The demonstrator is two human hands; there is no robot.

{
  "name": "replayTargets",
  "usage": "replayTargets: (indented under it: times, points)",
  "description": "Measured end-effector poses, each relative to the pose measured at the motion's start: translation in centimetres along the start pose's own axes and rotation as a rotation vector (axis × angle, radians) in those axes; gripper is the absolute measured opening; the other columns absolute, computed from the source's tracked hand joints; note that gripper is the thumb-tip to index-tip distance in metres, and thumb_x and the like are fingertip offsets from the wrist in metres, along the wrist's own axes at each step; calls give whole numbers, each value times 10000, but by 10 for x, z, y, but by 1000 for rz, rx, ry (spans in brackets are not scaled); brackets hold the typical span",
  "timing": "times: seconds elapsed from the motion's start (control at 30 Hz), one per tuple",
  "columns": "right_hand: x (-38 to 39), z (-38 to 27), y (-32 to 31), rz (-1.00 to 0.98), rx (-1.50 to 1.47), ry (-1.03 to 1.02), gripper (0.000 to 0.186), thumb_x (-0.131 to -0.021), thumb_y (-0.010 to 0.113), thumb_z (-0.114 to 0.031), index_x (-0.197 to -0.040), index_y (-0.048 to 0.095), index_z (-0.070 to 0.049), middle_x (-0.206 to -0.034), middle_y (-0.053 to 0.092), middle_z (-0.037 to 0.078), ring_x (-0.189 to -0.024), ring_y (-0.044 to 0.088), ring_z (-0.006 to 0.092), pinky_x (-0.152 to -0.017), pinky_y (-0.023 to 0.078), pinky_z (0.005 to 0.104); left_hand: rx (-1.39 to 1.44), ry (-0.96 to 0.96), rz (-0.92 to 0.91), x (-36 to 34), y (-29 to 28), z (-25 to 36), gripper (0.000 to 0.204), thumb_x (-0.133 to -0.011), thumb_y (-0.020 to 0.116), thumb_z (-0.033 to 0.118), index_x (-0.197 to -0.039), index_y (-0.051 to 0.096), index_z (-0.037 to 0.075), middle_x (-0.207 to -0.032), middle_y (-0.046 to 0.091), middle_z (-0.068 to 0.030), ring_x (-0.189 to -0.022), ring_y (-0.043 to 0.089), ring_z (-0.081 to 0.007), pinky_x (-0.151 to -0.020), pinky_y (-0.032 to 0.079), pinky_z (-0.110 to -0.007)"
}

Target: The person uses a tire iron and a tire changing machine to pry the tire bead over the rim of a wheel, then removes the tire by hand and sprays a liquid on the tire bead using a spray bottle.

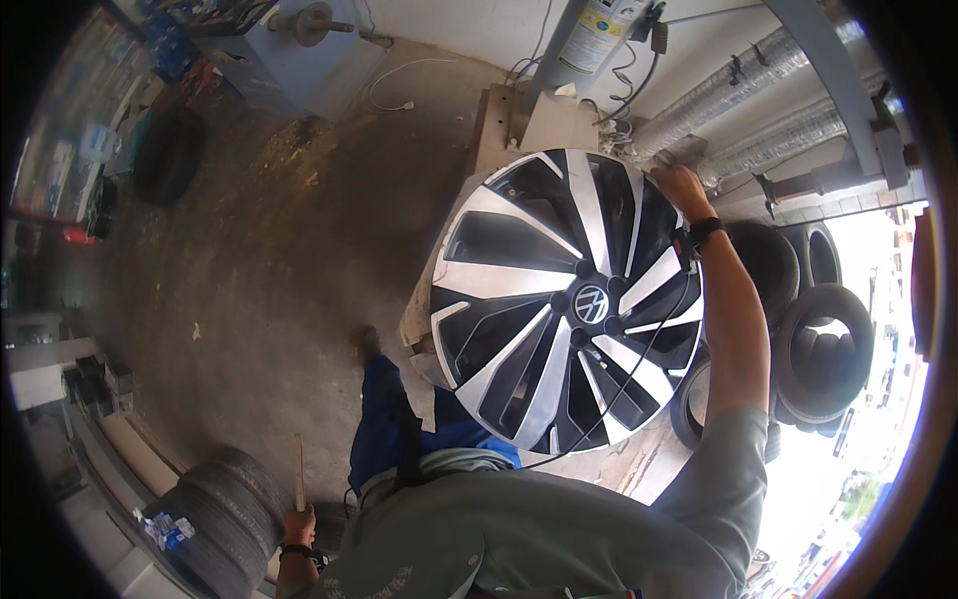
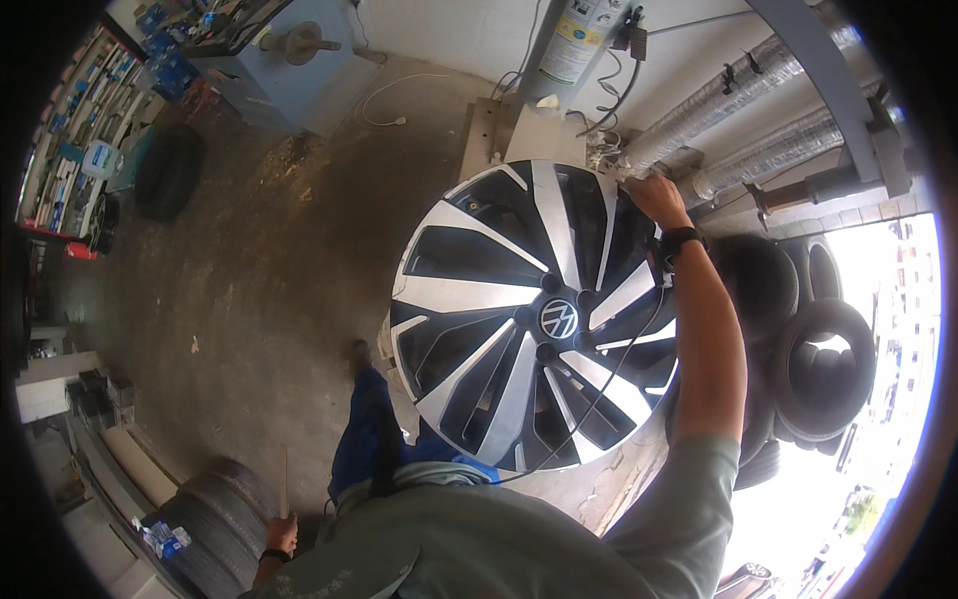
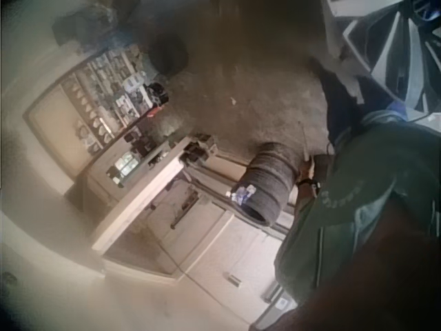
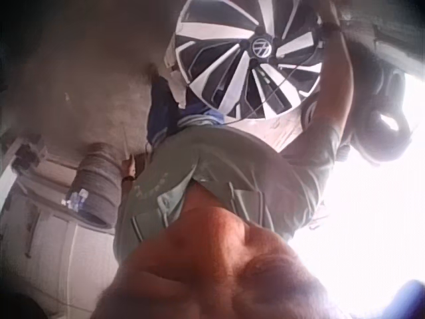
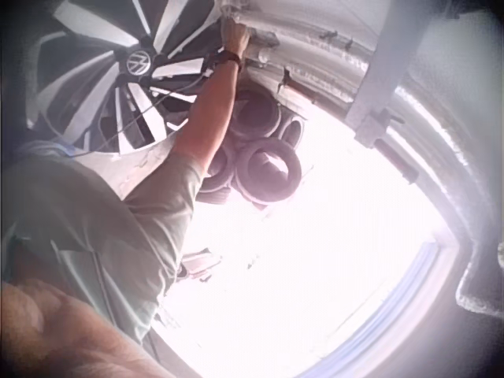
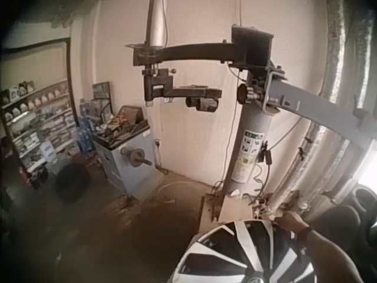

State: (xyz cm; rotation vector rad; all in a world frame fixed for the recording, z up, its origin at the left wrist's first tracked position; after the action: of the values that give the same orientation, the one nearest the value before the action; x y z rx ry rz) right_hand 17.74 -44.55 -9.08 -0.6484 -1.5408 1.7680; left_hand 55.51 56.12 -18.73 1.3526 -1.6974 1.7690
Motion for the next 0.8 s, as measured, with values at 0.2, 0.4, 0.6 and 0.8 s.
replayTargets:
  times: [0.2,0.4,0.6,0.8]
  points:
    - [-40,-94,-54,-36,82,-217,215,-913,472,-187,-963,644,-68,-874,665,248,-859,651,444,-770,513,526,180,-122,-118,1,66,-91,444,-932,632,373,-710,541,-1,-545,492,-55,-418,494,-173,-386,406,-350]
    - [-36,-53,-5,88,-69,-117,226,-950,384,-151,-952,571,-24,-919,670,285,-909,657,443,-802,510,545,87,-1,21,5,87,-105,538,-902,660,446,-787,639,-79,-623,624,-118,-461,606,-223,-417,477,-390]
    - [-75,-54,-8,58,-284,-75,318,-983,333,-209,-1026,592,-29,-1066,655,263,-1036,603,470,-871,475,532,-4,133,245,-55,157,-222,549,-910,631,449,-794,652,-87,-656,623,-218,-604,638,-357,-528,498,-444]
    - [-92,-245,-45,7,-126,-592,292,-979,379,-209,-1117,604,-84,-1061,660,236,-1012,617,429,-853,488,505,177,-186,116,74,188,-252,525,-933,605,449,-720,578,-31,-515,514,-77,-421,547,-215,-363,408,-372]
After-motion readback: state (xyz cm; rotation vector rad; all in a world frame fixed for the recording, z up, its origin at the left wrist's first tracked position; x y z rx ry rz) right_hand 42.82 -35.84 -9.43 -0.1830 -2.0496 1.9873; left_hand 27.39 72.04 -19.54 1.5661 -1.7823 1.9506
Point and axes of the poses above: each hand's wrist, its own x-axis away from the middle knuckle, its own y-axis out of the palm, z = x × y, the point moved 8 cm from there along -x, towards the middle knuckle
